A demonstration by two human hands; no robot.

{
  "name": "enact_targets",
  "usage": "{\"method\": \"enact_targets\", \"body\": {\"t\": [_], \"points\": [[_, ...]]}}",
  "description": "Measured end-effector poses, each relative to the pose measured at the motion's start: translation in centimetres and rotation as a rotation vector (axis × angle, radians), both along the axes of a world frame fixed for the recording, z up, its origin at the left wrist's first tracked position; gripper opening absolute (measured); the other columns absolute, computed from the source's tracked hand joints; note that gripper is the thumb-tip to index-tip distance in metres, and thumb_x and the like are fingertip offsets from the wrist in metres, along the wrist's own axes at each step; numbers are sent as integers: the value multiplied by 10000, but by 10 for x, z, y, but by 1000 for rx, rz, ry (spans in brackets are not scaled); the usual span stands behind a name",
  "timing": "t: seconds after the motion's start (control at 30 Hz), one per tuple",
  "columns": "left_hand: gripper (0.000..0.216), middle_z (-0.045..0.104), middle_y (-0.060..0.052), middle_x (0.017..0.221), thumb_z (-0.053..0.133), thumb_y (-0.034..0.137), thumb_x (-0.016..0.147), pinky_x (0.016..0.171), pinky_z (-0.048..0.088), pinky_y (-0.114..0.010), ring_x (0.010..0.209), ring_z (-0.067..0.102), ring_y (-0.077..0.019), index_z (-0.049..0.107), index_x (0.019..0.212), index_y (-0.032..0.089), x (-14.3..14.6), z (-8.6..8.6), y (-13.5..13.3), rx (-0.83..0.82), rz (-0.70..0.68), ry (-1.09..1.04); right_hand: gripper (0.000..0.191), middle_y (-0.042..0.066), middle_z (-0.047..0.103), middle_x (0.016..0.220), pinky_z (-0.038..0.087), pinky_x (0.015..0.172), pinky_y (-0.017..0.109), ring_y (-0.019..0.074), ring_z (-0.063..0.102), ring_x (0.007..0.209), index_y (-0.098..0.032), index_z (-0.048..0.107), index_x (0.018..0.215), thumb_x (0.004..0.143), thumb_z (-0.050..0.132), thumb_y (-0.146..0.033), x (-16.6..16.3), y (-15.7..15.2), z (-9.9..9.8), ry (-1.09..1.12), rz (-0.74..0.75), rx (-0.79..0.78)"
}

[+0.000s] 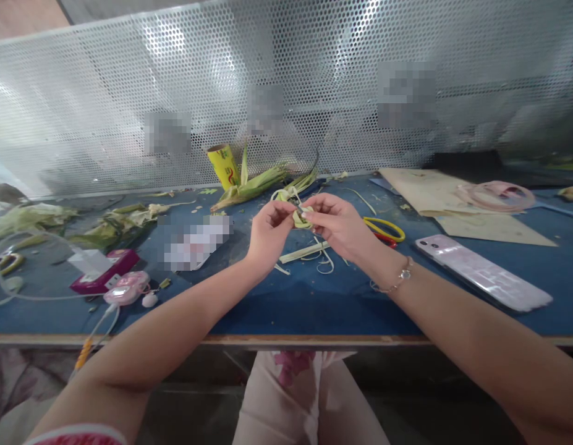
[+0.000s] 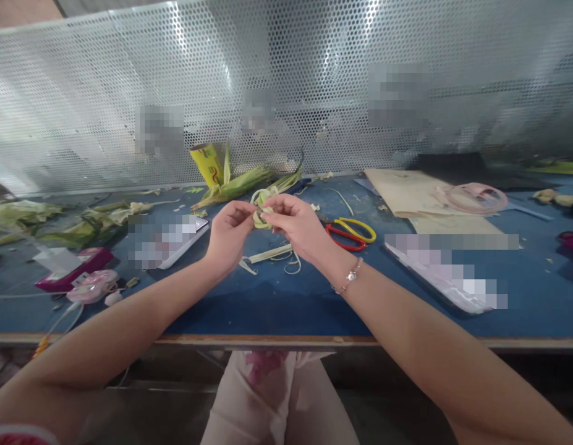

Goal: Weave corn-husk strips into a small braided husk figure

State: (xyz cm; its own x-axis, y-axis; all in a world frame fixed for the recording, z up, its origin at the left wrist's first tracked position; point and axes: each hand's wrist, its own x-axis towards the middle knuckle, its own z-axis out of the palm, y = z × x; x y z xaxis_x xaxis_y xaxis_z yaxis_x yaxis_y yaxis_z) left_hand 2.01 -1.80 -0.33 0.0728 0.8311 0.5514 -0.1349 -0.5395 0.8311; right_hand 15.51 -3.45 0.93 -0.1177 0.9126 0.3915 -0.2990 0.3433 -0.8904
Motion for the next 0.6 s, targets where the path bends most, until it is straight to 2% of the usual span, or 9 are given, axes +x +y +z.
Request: {"method": "enact_targets", "body": {"t": [0.23,0.43,0.6], "points": [[158,584,33,681,694,204,676,626,479,-214,619,545,-62,555,742,171,2,1,-3,-37,-8,-53,153,-33,532,598,376,498,232,69,443,533,-187,614,676,637,724,-286,-1,0,0,5,-21,6],[169,575,35,681,700,210,673,629,477,-215,617,539,-61,550,740,169,2,3,-6,-36,3,-56,239,-50,529,631,397,515,227,73,468,561,-218,617,842,645,736,-282,2,2,-3,41,25,53],[161,582,30,688,698,225,686,632,475,-213,627,550,-63,560,748,169,1,1,-4,10,0,-26,184,-45,502,597,397,506,228,67,448,533,-199,606,704,649,741,-312,1,3,-4,34,4,53]]}}
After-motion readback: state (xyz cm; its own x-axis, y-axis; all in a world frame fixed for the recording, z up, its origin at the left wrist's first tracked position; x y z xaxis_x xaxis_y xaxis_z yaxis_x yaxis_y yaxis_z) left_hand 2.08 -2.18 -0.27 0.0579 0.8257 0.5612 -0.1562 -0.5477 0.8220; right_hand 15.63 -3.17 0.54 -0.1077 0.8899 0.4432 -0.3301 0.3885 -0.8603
